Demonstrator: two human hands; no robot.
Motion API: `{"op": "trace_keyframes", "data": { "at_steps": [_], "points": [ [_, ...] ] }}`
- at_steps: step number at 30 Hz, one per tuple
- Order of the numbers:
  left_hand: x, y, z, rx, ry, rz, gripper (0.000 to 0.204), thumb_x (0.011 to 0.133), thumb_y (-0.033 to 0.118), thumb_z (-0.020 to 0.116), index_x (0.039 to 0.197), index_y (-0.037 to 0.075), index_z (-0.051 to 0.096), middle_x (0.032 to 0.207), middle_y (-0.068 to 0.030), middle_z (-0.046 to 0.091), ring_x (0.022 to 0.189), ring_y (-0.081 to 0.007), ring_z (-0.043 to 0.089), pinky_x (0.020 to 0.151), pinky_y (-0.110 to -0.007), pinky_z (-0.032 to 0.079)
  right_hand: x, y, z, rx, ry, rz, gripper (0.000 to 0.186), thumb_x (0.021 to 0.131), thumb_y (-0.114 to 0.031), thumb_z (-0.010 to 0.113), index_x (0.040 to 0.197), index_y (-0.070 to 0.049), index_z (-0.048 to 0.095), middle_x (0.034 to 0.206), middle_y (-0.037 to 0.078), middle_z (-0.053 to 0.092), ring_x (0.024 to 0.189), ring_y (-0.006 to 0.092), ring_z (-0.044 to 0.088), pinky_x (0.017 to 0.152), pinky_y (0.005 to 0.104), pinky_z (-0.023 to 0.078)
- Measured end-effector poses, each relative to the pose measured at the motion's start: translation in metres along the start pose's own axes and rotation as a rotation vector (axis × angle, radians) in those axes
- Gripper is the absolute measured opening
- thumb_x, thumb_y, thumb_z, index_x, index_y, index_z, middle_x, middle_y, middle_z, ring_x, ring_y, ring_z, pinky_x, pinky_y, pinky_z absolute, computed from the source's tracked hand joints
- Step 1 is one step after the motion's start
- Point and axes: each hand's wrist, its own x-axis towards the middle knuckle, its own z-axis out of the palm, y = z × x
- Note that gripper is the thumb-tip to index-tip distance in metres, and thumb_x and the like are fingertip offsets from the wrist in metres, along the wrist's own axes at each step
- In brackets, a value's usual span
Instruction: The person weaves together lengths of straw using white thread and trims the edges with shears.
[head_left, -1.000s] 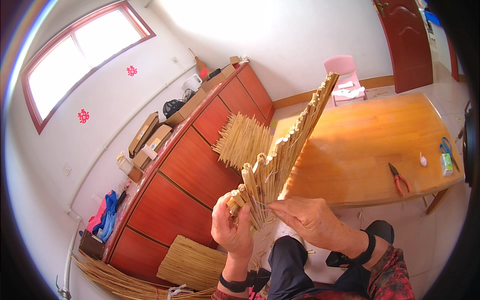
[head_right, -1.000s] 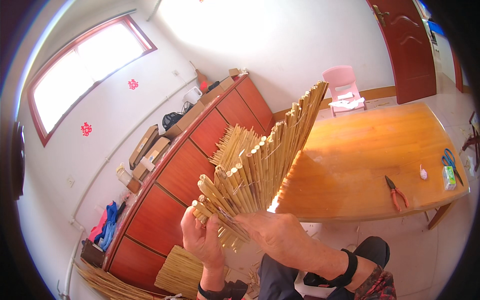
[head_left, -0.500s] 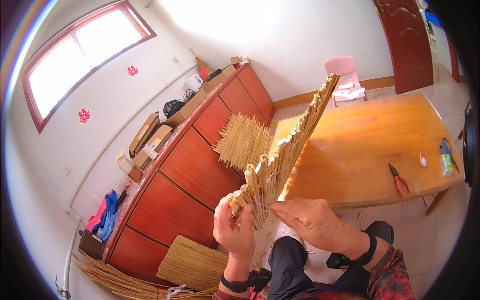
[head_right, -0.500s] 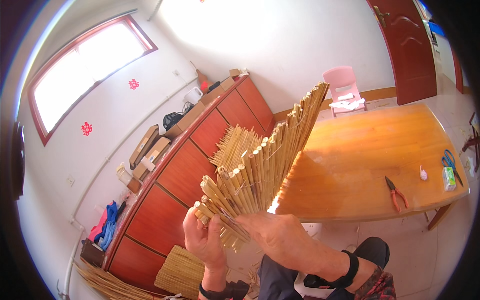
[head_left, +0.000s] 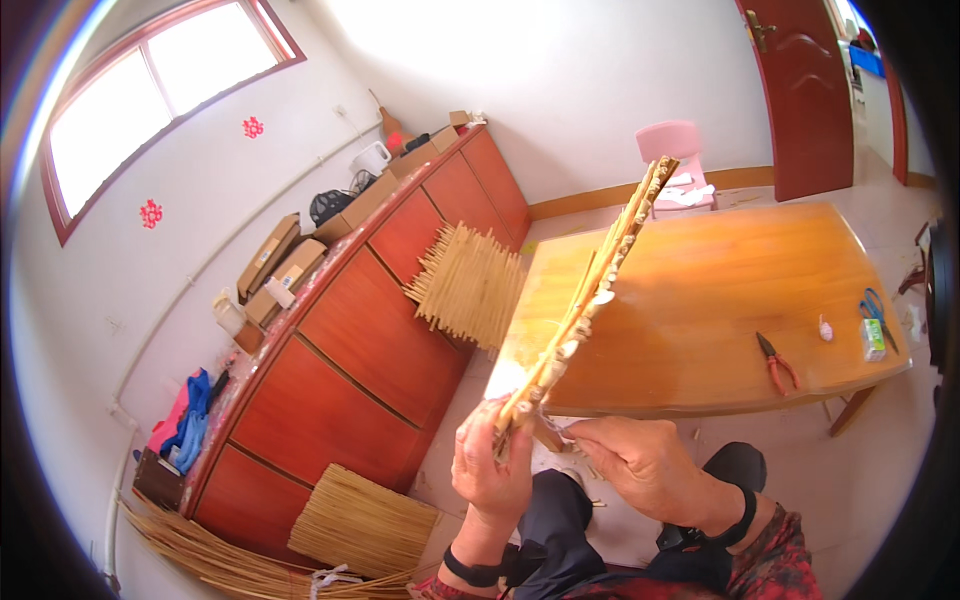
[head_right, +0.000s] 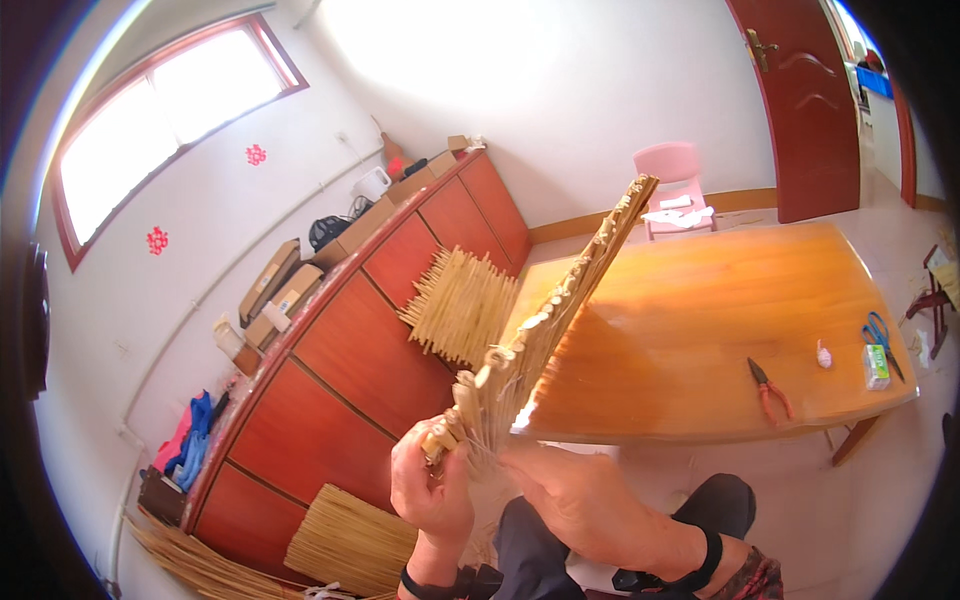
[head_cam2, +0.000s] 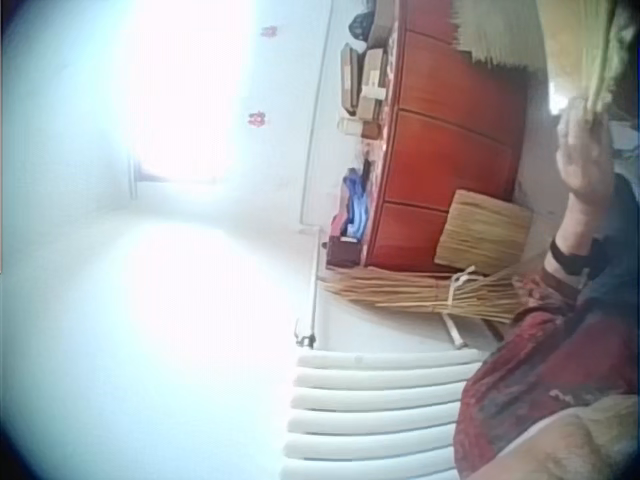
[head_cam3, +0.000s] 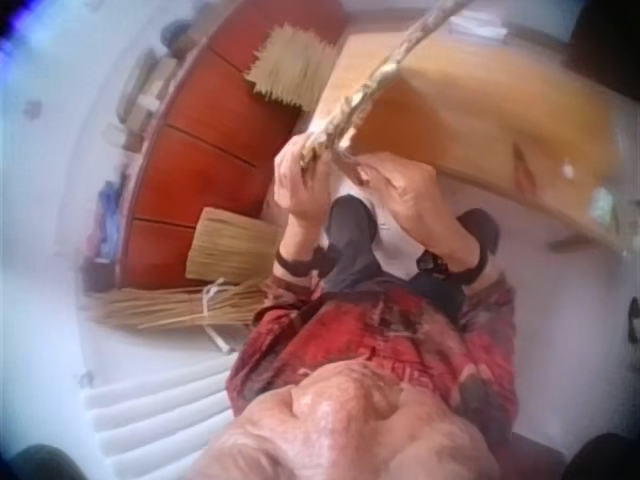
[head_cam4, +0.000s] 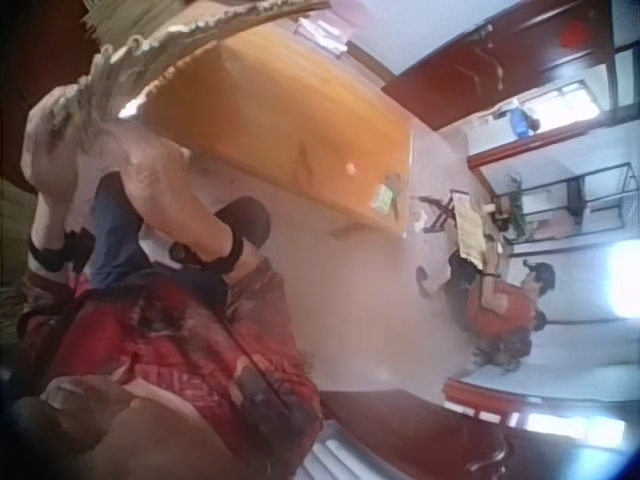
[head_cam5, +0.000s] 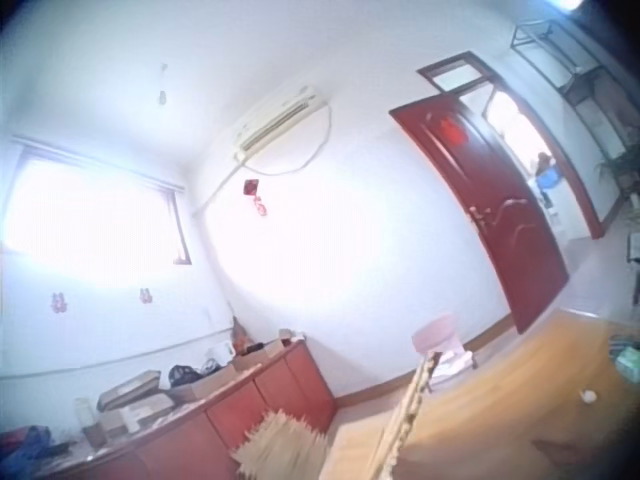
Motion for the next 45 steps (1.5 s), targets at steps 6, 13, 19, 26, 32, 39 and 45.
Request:
{"op": "trace_keyframes", "data": {
  "at_steps": [6,13,19,26,32,39,45],
  "points": [
    [-0.035,0.021,0.011,-0.112,-0.089,0.055,0.033,0.070,-0.007,0.066,0.101,-0.002,0.053,0.100,-0.0152,0.056,0.089,-0.0297,0.063,0.077,-0.038,0.054,-0.046,0.007,-0.016,-0.183,0.022,0.068,0.015,0.083,-0.003,0.061,0.098,-0.002,0.063,0.080,0.014,0.063,0.068,0.0253,0.062,0.059,0.0306,0.048],
    [-0.040,0.027,0.021,-0.183,-0.118,0.143,0.025,0.073,-0.002,0.064,0.097,-0.004,0.056,0.096,-0.0160,0.056,0.086,-0.0321,0.064,0.075,-0.039,0.054,-0.076,0.024,-0.011,-0.178,0.097,0.195,0.017,0.080,0.002,0.062,0.097,-0.001,0.063,0.079,0.014,0.062,0.068,0.0258,0.062,0.057,0.0283,0.047],
    [-0.043,0.027,0.011,-0.184,-0.136,0.114,0.025,0.075,-0.001,0.063,0.098,-0.003,0.055,0.098,-0.0157,0.056,0.089,-0.0327,0.064,0.077,-0.040,0.053,-0.071,0.019,-0.009,-0.219,0.089,0.107,0.019,0.080,0.005,0.060,0.098,-0.001,0.064,0.082,0.015,0.063,0.071,0.0267,0.063,0.060,0.0297,0.048],
    [-0.045,0.027,0.007,-0.195,-0.159,0.113,0.028,0.077,0.002,0.065,0.102,-0.002,0.054,0.099,-0.0150,0.056,0.094,-0.0341,0.063,0.081,-0.041,0.052,-0.071,0.026,-0.003,-0.213,0.119,0.061,0.017,0.079,0.002,0.061,0.096,-0.001,0.064,0.084,0.015,0.064,0.071,0.0281,0.063,0.061,0.0308,0.049],
    [-0.044,0.025,0.002,-0.176,-0.147,0.097,0.028,0.076,0.001,0.065,0.102,-0.002,0.053,0.099,-0.0156,0.056,0.093,-0.0337,0.063,0.081,-0.041,0.052,-0.065,0.028,0.005,-0.220,0.139,0.021,0.015,0.078,0.001,0.062,0.092,-0.002,0.065,0.079,0.014,0.063,0.067,0.0286,0.061,0.058,0.0324,0.048],
    [-0.041,0.024,-0.004,-0.201,-0.162,0.092,0.031,0.073,-0.003,0.064,0.101,-0.004,0.051,0.099,-0.0174,0.056,0.093,-0.0352,0.063,0.080,-0.042,0.053,-0.062,0.027,0.005,-0.293,0.100,-0.017,0.015,0.077,0.000,0.063,0.091,-0.002,0.064,0.081,0.014,0.063,0.067,0.0295,0.061,0.058,0.0333,0.048],
    [-0.045,0.026,-0.006,-0.212,-0.187,0.094,0.035,0.070,-0.007,0.064,0.102,-0.003,0.050,0.099,-0.0173,0.055,0.094,-0.0355,0.062,0.080,-0.042,0.053,-0.056,0.019,0.005,-0.235,0.055,-0.031,0.019,0.078,0.003,0.057,0.095,-0.001,0.064,0.087,0.018,0.063,0.080,0.0347,0.062,0.070,0.0342,0.050]
  ]
}}
